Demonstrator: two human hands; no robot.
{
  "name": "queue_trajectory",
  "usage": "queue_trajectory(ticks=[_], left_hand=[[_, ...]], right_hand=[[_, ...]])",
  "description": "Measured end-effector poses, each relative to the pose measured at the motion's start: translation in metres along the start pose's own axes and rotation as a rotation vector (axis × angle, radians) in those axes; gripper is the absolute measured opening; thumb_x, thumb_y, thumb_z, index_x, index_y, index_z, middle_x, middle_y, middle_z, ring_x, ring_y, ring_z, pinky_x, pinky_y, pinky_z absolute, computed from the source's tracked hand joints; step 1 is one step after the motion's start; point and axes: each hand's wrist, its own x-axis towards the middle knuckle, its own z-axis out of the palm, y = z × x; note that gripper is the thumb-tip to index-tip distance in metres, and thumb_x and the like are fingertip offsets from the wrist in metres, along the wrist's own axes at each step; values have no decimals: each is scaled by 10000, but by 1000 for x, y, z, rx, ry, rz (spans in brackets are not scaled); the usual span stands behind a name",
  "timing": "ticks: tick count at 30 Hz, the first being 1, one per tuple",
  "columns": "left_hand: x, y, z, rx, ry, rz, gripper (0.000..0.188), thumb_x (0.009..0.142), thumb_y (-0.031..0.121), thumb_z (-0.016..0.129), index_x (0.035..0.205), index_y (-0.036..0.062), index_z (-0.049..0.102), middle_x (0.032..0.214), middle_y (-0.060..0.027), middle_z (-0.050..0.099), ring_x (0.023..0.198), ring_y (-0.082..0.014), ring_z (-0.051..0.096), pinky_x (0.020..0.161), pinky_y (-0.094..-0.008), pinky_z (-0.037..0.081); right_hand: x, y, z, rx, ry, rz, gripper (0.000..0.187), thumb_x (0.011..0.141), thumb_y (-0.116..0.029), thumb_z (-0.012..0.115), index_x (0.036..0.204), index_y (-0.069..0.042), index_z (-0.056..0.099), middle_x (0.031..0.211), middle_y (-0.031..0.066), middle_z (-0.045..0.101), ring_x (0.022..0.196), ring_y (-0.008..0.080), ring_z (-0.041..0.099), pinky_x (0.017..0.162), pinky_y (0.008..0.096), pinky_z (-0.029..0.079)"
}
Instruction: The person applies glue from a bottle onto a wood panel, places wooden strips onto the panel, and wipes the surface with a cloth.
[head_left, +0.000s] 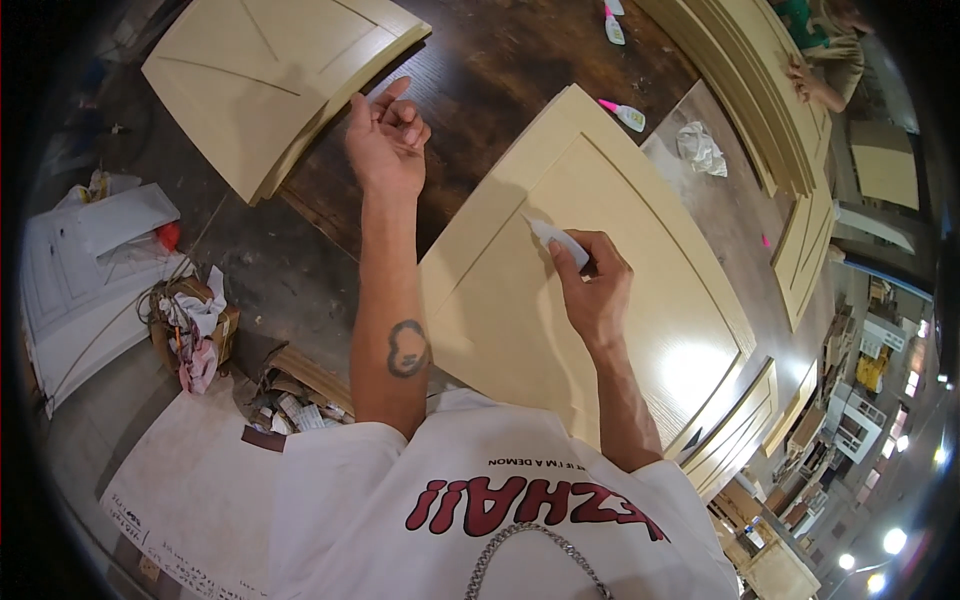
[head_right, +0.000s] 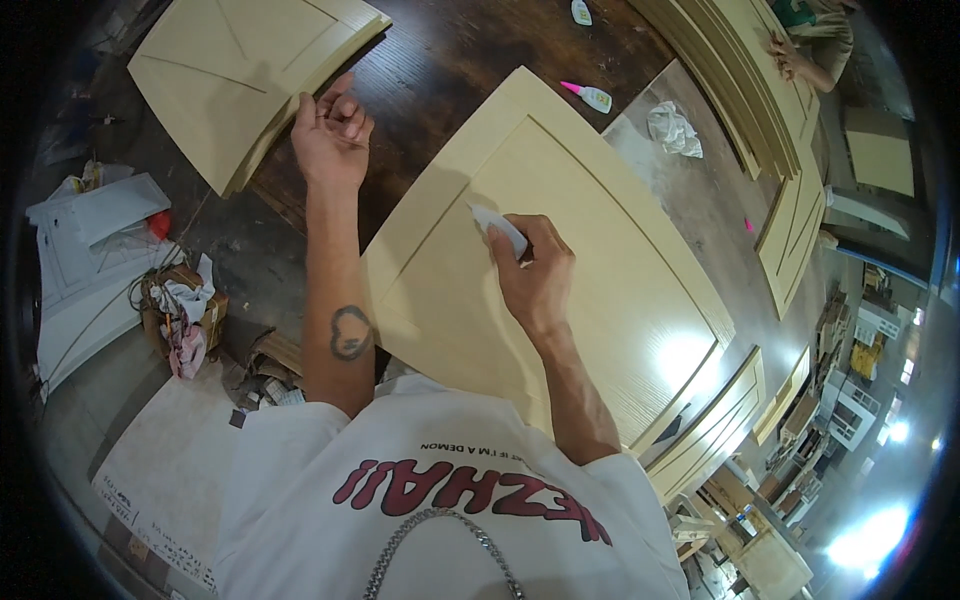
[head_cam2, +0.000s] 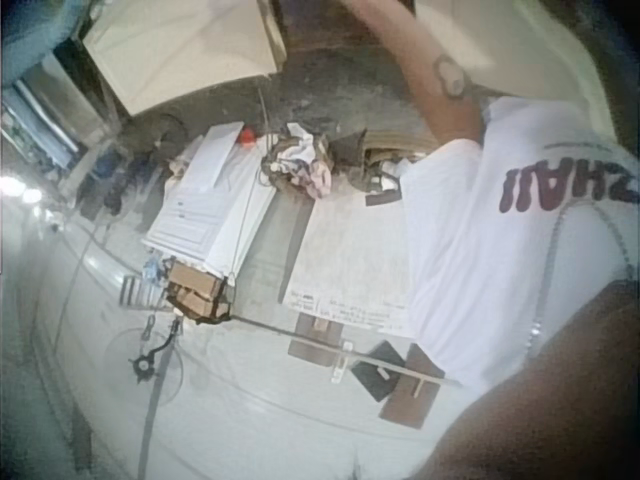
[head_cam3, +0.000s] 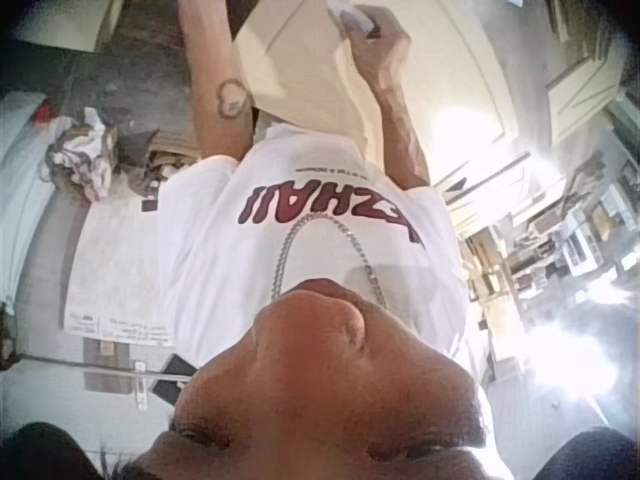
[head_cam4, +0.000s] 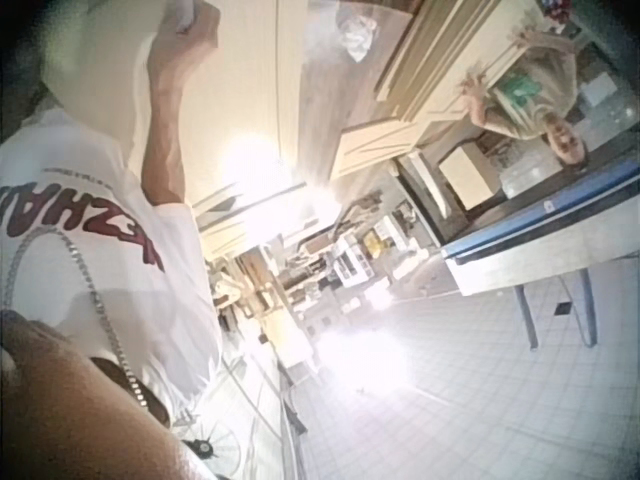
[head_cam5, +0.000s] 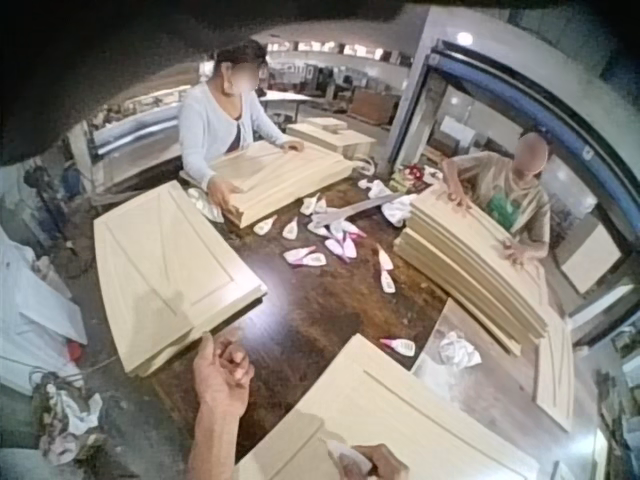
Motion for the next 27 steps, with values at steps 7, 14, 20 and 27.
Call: queue_trajectory(ticks=[7,14,20,27], left_hand=[[-2,0,2,8,-5,14,584,1068,410,260,1117,-69,592,671,-39,485,504,-128,349,498,-272,305],[-1,-4,6,-17,-23,-32,571,1068,402,271,1102,-71,589,674,-42,482,506,-130,365,496,-274,308],[-1,-8,10,93,-14,-18,538,1062,397,304,1164,-63,563,692,-41,488,516,-129,372,537,-272,323],[-7,-6,11,354,67,218,408,1007,373,470,1009,13,660,619,-31,498,479,-114,385,465,-253,293]], right_hand=[[-10,-3,3,13,-4,-43,147,866,-119,706,933,6,668,812,103,669,662,165,635,559,292,496],[-17,2,6,37,41,-87,149,858,-110,710,928,13,661,800,117,671,628,182,622,555,290,490],[-27,5,0,274,15,281,229,918,-166,677,998,45,641,804,101,671,653,121,605,574,254,486],[-73,27,-1,1004,46,443,340,956,-218,646,1115,75,574,886,115,674,701,112,622,601,225,485]])
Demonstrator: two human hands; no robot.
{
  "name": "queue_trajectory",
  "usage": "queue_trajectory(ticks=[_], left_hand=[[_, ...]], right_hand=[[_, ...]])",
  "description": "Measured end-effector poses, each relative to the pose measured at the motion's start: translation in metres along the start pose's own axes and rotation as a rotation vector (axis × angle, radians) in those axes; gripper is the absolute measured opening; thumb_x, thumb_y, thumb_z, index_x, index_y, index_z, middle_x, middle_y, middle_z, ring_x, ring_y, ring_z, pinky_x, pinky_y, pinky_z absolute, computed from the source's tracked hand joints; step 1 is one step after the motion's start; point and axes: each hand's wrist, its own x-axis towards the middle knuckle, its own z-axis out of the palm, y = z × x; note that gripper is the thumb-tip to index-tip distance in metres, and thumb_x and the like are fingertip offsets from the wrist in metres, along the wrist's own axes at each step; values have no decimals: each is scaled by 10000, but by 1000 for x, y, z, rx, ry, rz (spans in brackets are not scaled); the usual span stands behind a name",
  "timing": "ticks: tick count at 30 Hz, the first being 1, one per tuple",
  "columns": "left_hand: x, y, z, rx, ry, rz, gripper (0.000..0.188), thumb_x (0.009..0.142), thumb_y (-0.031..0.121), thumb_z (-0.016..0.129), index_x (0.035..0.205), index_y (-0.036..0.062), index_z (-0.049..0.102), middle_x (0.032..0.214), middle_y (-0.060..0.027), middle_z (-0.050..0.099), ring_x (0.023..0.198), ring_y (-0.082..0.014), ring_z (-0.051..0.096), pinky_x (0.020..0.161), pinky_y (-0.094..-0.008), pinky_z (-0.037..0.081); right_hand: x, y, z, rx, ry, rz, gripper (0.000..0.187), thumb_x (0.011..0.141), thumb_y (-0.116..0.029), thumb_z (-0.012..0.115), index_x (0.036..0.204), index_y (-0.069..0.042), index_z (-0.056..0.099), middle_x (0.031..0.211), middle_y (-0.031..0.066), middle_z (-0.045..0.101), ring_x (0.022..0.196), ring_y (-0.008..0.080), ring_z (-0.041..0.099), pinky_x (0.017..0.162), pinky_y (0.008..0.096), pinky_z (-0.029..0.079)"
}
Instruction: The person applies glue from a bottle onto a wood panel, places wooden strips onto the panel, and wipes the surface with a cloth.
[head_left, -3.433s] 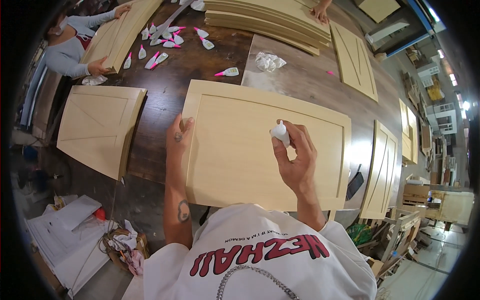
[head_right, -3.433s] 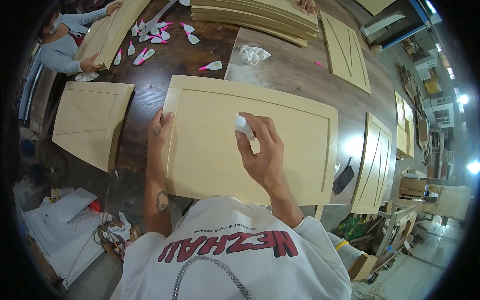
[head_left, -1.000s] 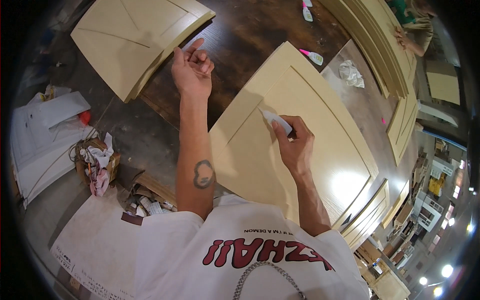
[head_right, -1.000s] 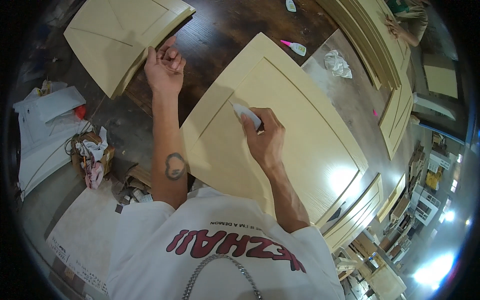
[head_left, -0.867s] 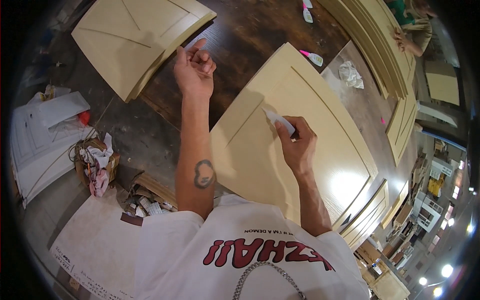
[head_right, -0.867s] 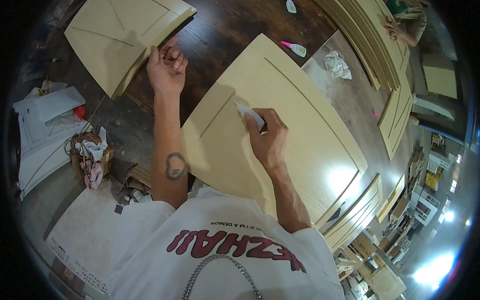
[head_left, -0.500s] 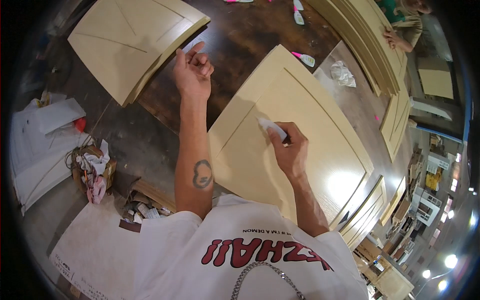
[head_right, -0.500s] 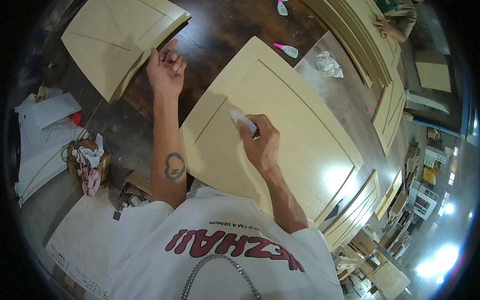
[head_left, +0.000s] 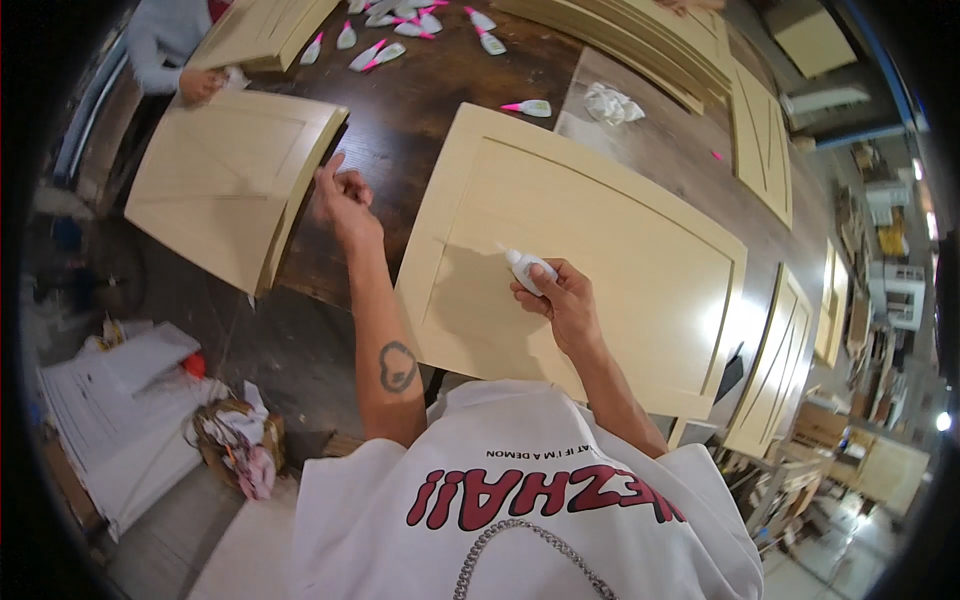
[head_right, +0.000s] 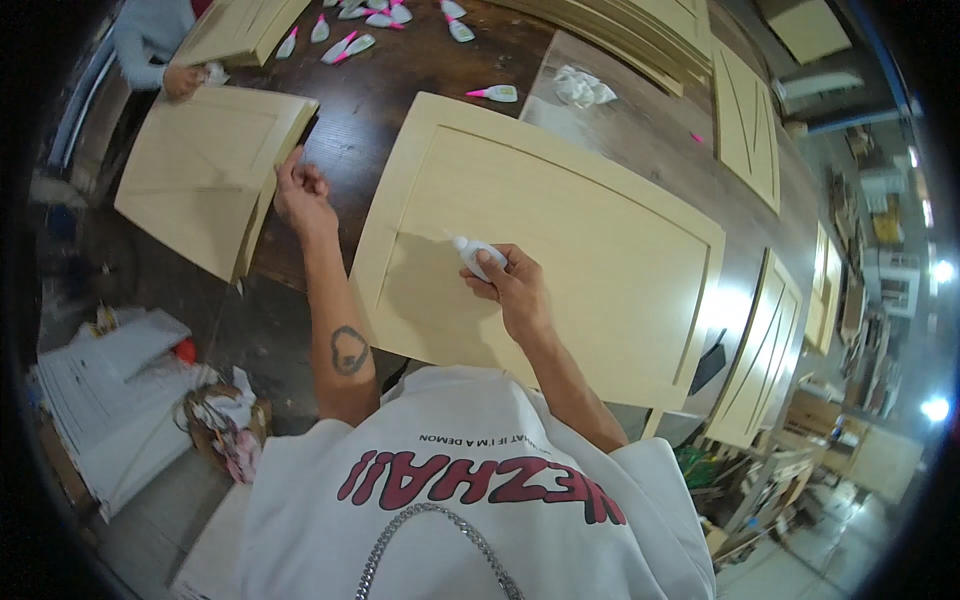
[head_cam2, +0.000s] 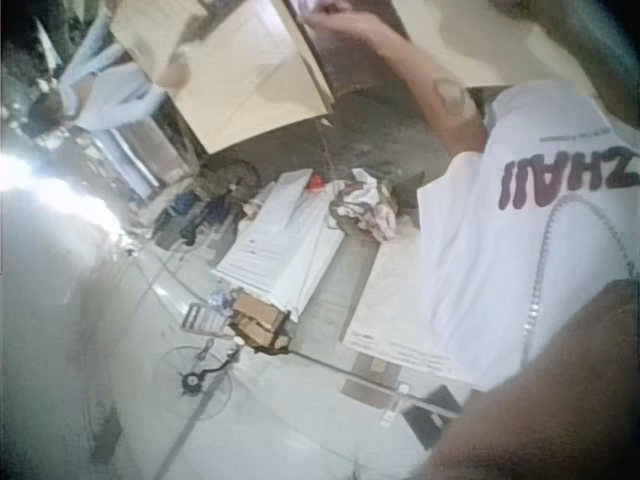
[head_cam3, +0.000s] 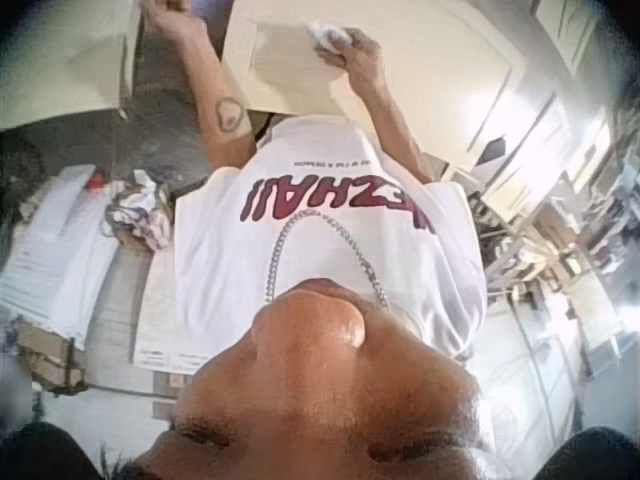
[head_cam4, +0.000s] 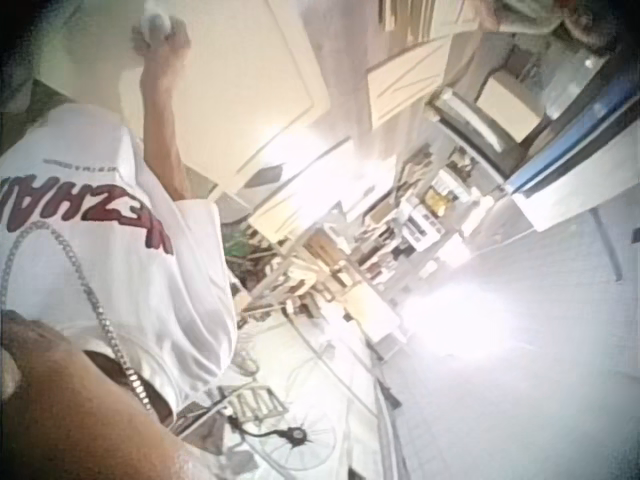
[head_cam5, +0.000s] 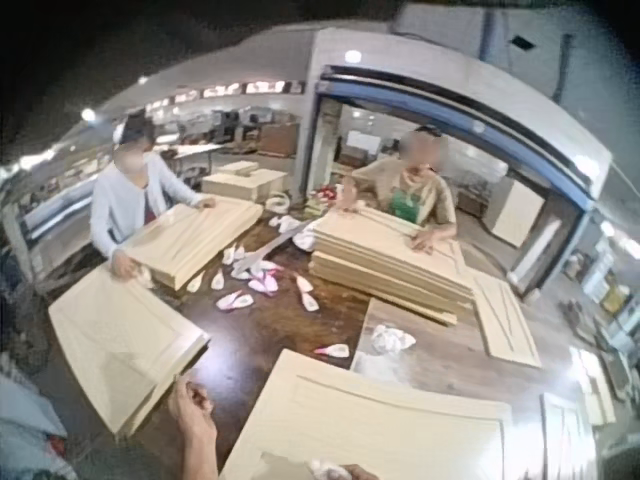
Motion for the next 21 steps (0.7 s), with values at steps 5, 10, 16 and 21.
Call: queue_trajectory(ticks=[5,10,16,21], left_hand=[[-45,7,-21,239,-158,78,314,959,341,557,943,50,675,599,-26,499,472,-83,368,458,-233,255],[-101,9,-56,659,-249,24,273,985,285,560,1078,44,650,728,-3,552,664,-72,476,583,-221,377],[-103,23,-84,956,-317,236,365,1020,353,498,1111,30,639,704,15,498,670,-79,458,598,-240,383],[-98,20,-73,1249,-358,364,371,1026,333,480,1094,7,642,701,-8,481,656,-105,437,595,-262,383]], right_hand=[[-25,1,-29,91,51,62,271,960,-208,631,1108,18,608,962,89,664,824,136,646,696,248,532],[-43,0,-74,244,172,-77,268,936,-182,667,1104,25,642,959,77,657,784,148,631,671,238,508],[-56,-17,-142,404,408,-245,248,923,-141,675,1092,36,632,1030,98,649,817,167,644,703,261,528],[-51,-31,-213,79,791,-366,276,891,-223,717,1010,22,672,869,38,661,773,105,609,667,260,492]])
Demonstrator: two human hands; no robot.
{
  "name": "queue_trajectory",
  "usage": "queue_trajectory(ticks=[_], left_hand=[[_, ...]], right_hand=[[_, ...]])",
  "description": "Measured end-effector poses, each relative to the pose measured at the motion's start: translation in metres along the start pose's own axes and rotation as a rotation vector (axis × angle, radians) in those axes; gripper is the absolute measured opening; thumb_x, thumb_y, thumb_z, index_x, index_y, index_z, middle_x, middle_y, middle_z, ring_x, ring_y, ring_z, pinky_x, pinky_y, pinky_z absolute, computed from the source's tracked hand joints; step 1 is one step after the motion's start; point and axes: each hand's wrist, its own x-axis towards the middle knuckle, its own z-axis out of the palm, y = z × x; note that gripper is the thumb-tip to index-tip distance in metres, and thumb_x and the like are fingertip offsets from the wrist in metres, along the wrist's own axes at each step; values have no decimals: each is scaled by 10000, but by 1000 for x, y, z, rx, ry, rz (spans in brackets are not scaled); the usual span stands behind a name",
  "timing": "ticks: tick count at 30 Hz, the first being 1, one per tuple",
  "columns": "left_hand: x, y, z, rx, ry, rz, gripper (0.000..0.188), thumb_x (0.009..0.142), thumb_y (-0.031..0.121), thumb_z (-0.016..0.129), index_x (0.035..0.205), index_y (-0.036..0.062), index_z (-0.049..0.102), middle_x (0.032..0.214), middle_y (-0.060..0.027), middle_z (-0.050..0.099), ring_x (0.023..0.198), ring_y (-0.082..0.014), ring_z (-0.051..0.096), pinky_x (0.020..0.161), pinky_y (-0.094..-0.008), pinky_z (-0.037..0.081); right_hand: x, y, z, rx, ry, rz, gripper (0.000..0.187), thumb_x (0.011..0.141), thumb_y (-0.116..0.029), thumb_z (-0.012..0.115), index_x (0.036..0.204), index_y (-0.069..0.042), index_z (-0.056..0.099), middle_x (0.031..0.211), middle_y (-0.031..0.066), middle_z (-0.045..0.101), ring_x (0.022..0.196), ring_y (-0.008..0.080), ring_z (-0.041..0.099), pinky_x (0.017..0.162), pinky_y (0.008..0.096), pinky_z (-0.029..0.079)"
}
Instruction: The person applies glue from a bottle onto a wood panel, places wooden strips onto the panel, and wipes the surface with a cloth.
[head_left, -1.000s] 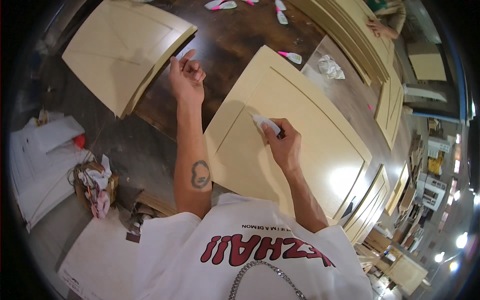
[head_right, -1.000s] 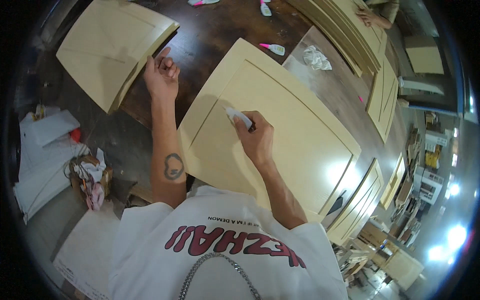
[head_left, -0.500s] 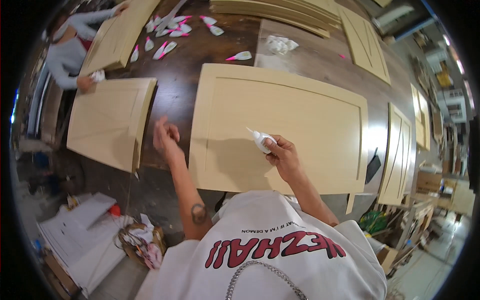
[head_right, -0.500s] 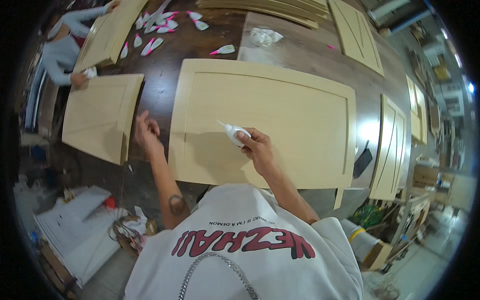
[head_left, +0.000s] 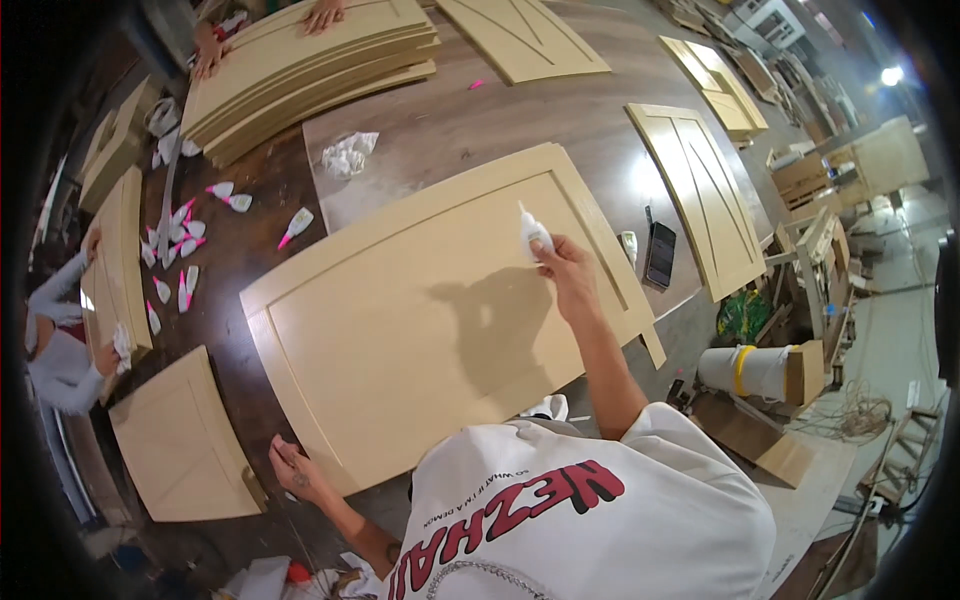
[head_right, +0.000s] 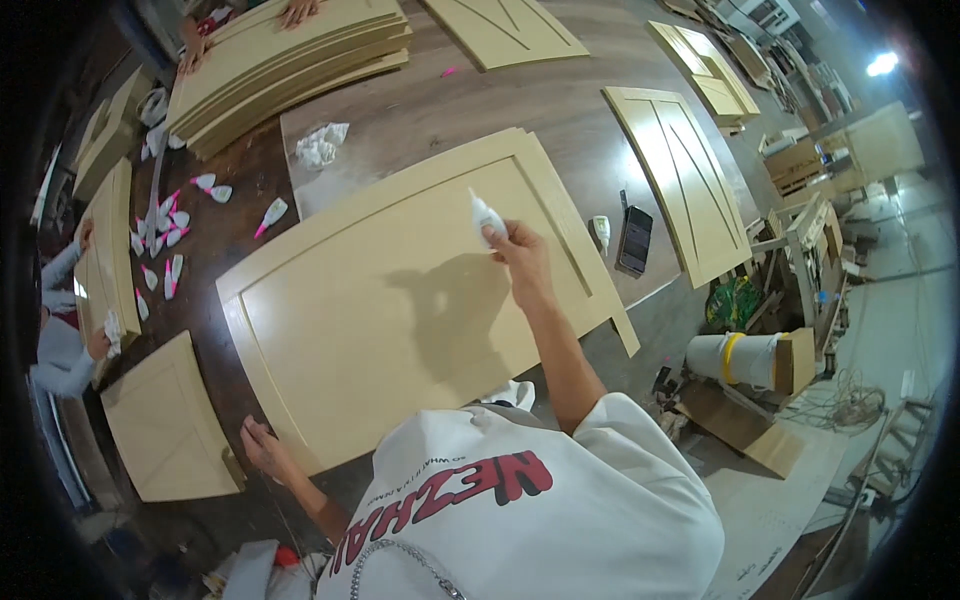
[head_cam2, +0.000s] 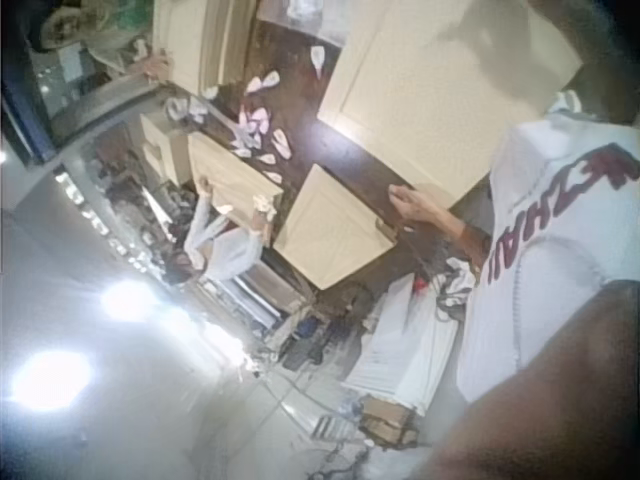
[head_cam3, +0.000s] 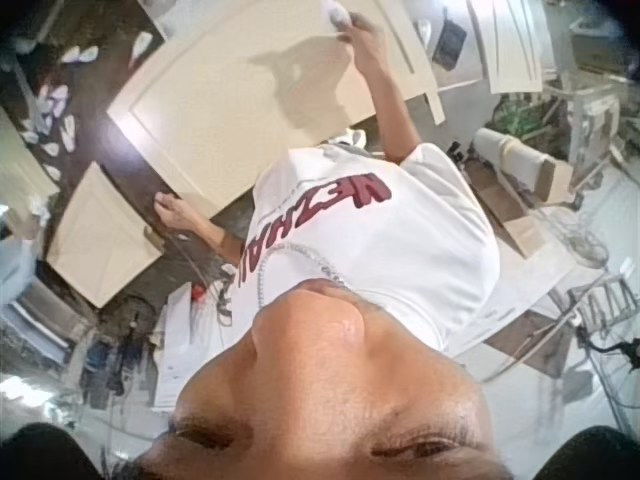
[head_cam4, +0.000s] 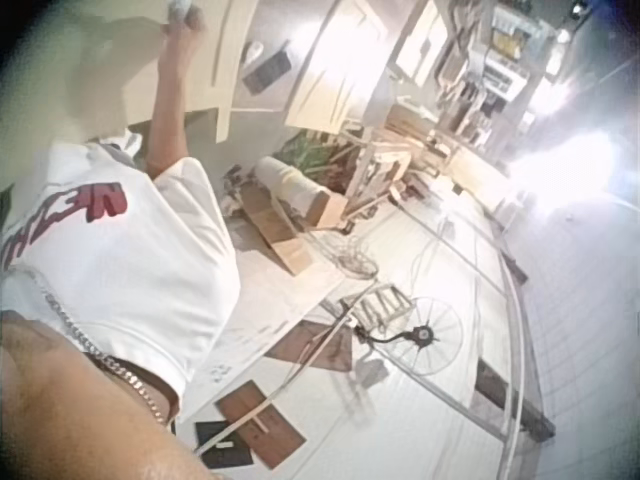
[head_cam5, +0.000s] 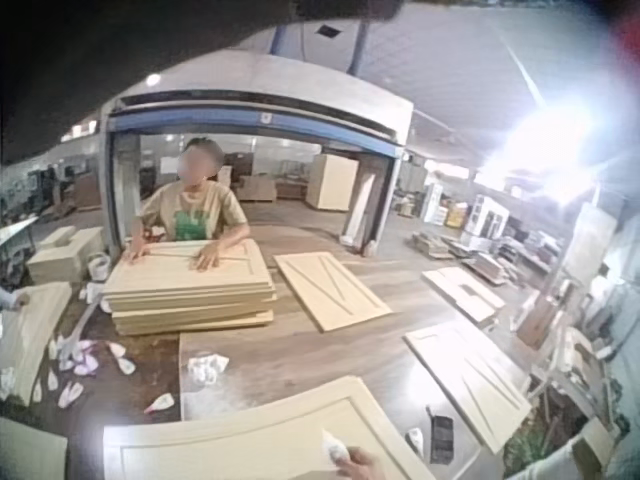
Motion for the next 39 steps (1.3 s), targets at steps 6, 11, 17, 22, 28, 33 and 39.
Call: queue_trajectory(ticks=[6,11,17,22,28,33,39], left_hand=[[16,11,13,-101,47,-57,375,1022,348,481,1100,22,650,703,-16,503,644,-104,460,574,-257,377],[19,13,14,-147,43,-161,421,1003,404,503,1079,15,644,686,4,464,629,-93,438,552,-244,347],[19,13,16,-247,36,-147,390,1015,370,477,1056,16,636,684,16,433,626,-87,415,550,-234,335],[20,0,14,-233,19,-95,390,1019,364,467,1065,14,632,685,13,451,602,-75,410,531,-213,307],[24,-9,14,-188,35,-126,432,1028,388,466,1104,-1,638,662,4,488,562,-68,414,504,-205,296],[28,-26,10,-179,54,-49,436,1031,383,463,1099,-9,642,653,1,507,544,-68,421,488,-205,297],[25,-15,12,-273,46,-116,418,1031,364,462,1075,-11,641,640,8,499,550,-63,423,496,-202,306]], right_hand=[[54,-10,-25,-294,296,-108,299,862,-253,714,940,35,695,733,65,659,618,113,591,597,280,482],[69,-15,-24,-534,411,-89,356,806,-277,694,916,61,684,770,155,678,684,238,646,661,363,504],[82,-11,-25,-607,429,-137,353,780,-278,668,913,48,688,805,199,684,718,298,658,690,389,509],[88,-12,-23,-641,423,-197,337,776,-275,667,881,45,680,745,176,670,662,267,637,649,370,501],[84,-9,-27,-692,416,-232,310,785,-270,644,841,33,673,752,204,674,672,329,655,662,409,510],[86,-12,-20,-716,411,-283,295,780,-262,646,823,29,671,724,207,665,655,333,650,650,414,509],[85,-11,-24,-667,402,-279,281,773,-250,648,816,26,676,714,208,663,647,331,649,644,411,510]])
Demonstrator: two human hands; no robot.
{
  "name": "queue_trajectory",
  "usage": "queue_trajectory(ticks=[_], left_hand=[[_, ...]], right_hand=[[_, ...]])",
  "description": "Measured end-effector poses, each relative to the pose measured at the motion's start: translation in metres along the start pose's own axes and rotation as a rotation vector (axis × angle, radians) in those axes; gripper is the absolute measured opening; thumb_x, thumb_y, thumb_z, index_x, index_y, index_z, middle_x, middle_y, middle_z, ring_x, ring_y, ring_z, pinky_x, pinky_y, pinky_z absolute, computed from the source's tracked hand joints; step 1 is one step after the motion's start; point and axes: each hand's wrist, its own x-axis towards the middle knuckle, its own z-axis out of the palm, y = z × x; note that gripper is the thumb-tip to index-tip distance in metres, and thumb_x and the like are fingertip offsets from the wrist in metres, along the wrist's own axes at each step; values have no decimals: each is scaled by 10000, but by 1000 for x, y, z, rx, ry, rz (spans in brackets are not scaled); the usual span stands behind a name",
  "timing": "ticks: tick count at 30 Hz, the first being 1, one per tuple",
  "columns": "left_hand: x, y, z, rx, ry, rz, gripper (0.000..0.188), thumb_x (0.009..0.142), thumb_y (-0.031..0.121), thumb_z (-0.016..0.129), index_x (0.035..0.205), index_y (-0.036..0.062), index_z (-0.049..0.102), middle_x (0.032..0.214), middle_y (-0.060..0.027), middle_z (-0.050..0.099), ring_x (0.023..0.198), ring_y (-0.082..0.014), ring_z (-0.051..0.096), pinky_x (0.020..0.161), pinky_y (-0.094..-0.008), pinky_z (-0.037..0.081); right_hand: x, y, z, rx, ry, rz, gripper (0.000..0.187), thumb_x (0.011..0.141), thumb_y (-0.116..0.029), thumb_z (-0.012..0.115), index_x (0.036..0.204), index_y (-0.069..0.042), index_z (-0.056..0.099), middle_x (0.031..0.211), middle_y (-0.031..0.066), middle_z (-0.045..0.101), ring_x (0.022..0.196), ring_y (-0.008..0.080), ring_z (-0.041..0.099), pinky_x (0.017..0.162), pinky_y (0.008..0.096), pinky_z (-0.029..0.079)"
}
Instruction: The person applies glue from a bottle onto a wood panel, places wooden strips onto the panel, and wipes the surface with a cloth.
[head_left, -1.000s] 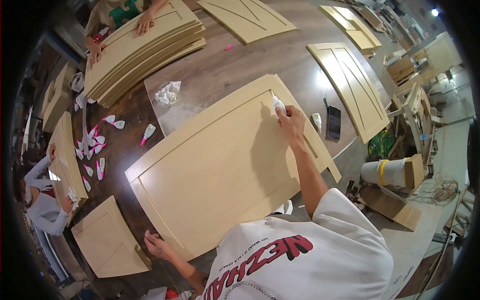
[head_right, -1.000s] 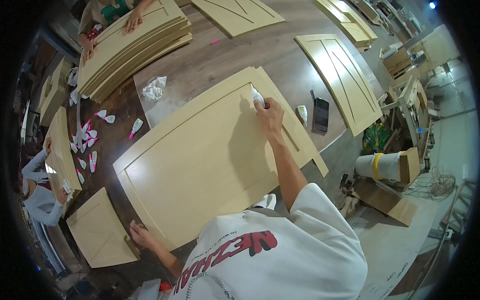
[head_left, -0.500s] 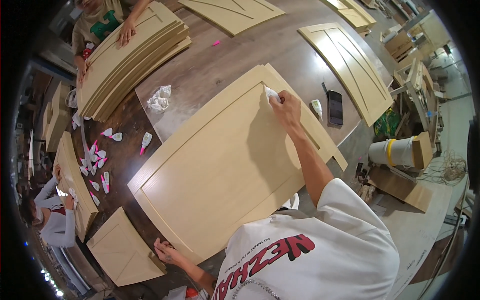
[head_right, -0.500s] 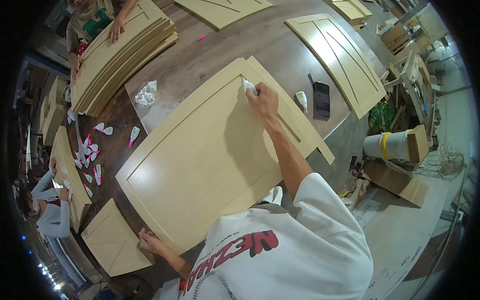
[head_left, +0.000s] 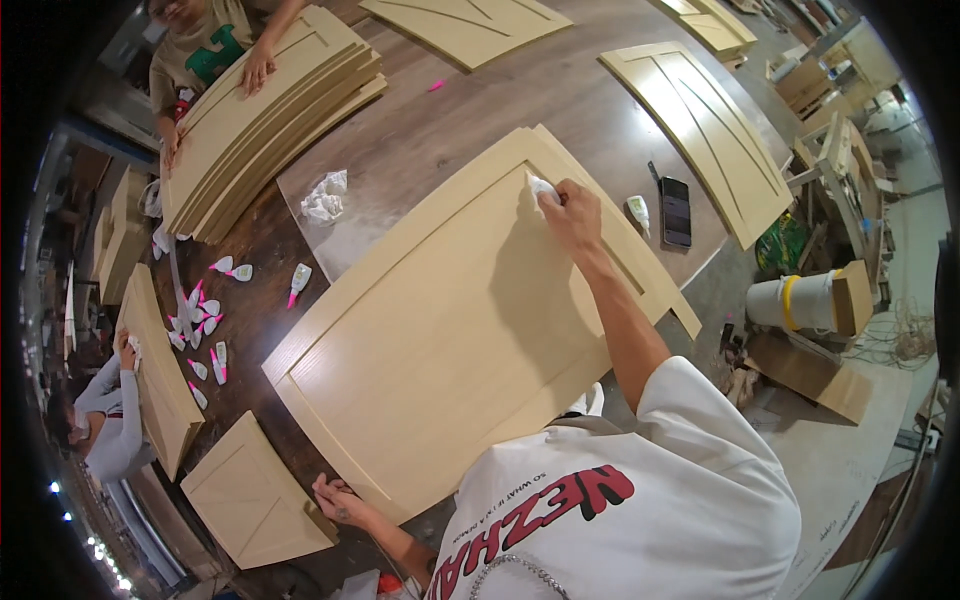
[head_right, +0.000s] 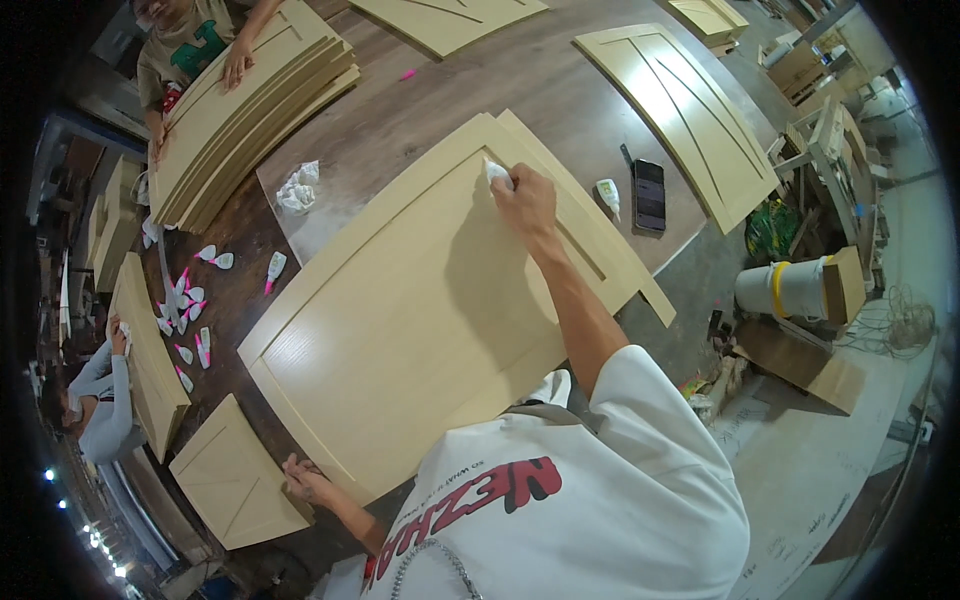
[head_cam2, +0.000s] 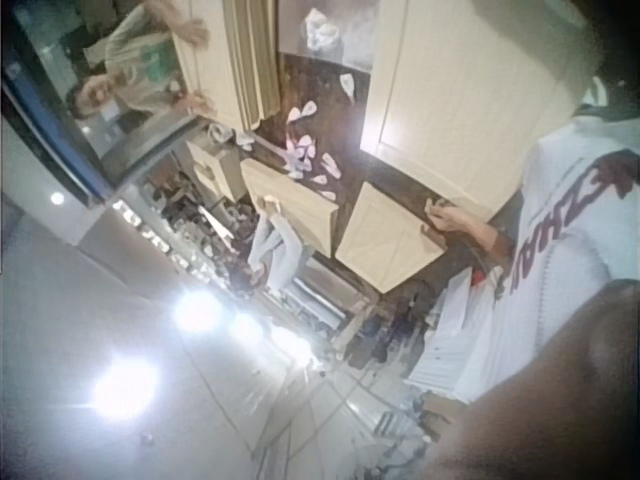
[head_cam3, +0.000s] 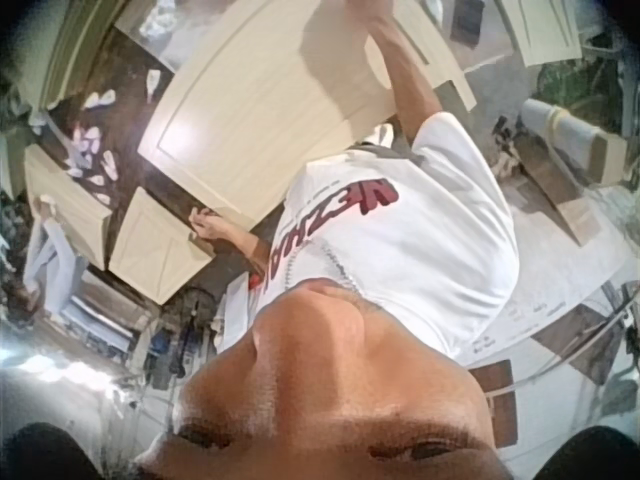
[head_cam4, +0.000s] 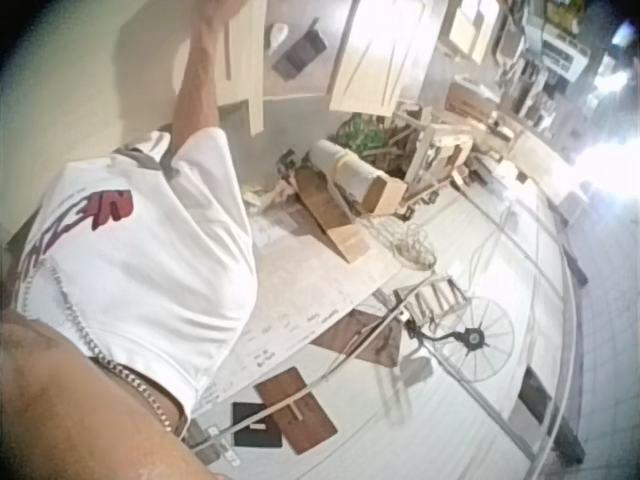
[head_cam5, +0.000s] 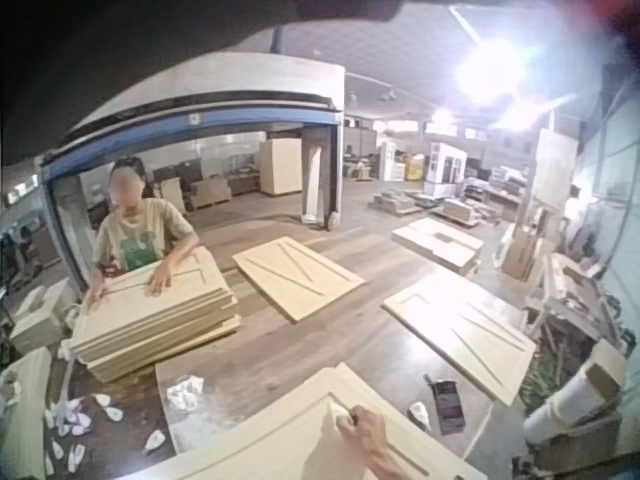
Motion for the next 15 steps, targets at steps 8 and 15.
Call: queue_trajectory(ticks=[8,15], left_hand=[[-11,21,6,-10,-36,-2,425,1022,381,477,1077,-14,624,649,10,493,553,-51,415,498,-195,296],[-15,25,9,-61,-73,13,450,1022,400,469,1120,-19,599,651,7,468,562,-60,421,507,-200,306]], right_hand=[[-12,4,-13,115,-79,106,319,809,-248,678,857,67,670,707,168,673,635,251,667,621,370,522],[-68,27,-66,561,-178,264,279,919,-199,688,994,64,628,809,70,661,664,128,660,615,249,555]])
